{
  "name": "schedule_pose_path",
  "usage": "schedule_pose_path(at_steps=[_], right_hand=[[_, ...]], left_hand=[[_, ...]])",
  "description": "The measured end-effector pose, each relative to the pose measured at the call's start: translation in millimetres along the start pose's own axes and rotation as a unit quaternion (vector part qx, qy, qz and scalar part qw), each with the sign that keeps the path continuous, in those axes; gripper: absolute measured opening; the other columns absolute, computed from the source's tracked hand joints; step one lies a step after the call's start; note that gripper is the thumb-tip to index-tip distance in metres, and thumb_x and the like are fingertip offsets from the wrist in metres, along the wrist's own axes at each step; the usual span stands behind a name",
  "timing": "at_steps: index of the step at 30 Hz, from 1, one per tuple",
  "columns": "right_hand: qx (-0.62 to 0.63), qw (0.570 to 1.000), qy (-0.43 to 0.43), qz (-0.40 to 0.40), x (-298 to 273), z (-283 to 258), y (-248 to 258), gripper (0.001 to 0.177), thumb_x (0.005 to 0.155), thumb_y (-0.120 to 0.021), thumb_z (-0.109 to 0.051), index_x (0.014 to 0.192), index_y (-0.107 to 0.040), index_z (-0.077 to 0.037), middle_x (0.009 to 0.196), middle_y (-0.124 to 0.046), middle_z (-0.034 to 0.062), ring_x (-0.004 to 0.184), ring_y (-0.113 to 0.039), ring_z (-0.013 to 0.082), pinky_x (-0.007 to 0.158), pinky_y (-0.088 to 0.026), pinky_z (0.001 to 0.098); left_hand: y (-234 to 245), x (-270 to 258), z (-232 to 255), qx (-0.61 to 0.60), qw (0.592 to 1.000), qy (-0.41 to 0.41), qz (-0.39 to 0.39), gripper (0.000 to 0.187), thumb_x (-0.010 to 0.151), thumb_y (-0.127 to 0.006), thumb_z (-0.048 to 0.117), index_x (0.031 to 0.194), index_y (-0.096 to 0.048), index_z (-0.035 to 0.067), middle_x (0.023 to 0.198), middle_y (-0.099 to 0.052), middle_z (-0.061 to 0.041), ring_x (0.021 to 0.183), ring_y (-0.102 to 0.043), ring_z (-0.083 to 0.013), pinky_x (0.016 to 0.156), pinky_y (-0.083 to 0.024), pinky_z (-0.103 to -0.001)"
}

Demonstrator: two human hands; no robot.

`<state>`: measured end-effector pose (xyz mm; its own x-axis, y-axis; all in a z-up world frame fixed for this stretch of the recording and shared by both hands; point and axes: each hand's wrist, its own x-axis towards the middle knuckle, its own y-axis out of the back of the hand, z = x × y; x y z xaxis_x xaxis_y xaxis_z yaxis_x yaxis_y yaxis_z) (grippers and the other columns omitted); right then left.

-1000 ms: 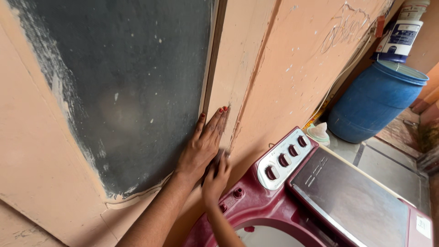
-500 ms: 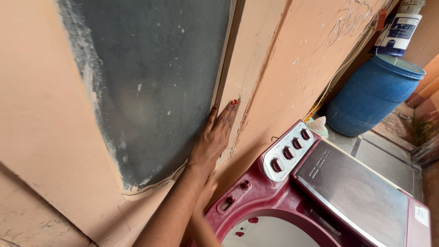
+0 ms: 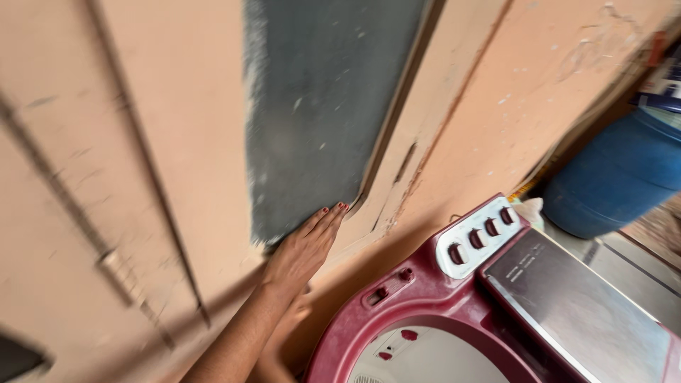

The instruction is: The person cleans the frame and edges of a glass-paneled window using a small dark sponge, moving the sponge along the wood and around the perimeter of the glass panes.

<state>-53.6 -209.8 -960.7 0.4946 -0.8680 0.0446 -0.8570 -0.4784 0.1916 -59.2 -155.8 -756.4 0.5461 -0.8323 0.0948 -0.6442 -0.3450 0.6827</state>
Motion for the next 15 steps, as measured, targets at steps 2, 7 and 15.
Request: schedule_pose_path(at_steps=[2, 7, 15], right_hand=[[0.004, 1.0, 0.014, -0.027, -38, 17, -14, 0.054, 0.096, -0.061, -0.02, 0.149, -0.049, -0.019, 0.137, -0.055, 0.0197, 0.118, -0.064, 0.0338, 0.102, -0.052, 0.045], [0.039, 0.996, -0.076, -0.032, -38, 15, 1, 0.056, 0.096, -0.056, -0.016, 0.151, -0.047, -0.022, 0.137, -0.049, 0.0201, 0.118, -0.061, 0.0361, 0.101, -0.051, 0.0459], [-0.068, 0.995, -0.026, -0.068, -223, 71, -33, 0.069, 0.096, -0.064, -0.021, 0.159, -0.036, -0.019, 0.131, -0.051, 0.0227, 0.118, -0.056, 0.0389, 0.105, -0.045, 0.0451]], left_hand=[[-3, -27, 9, -0.014, 1.0, 0.025, -0.011, 0.107, 0.081, -0.058, 0.066, 0.16, -0.027, 0.001, 0.172, -0.01, -0.015, 0.157, -0.007, -0.0266, 0.126, -0.003, -0.045], [-20, -120, 24, -0.113, 0.986, 0.083, 0.086, 0.067, 0.102, -0.045, 0.033, 0.158, -0.027, 0.0, 0.169, -0.017, -0.015, 0.155, -0.013, -0.0265, 0.125, -0.008, -0.045], [-54, -253, 4, -0.178, 0.927, 0.318, 0.089, 0.068, 0.096, -0.045, 0.01, 0.159, -0.019, 0.012, 0.168, -0.013, -0.006, 0.155, -0.013, -0.0211, 0.127, -0.011, -0.047]])
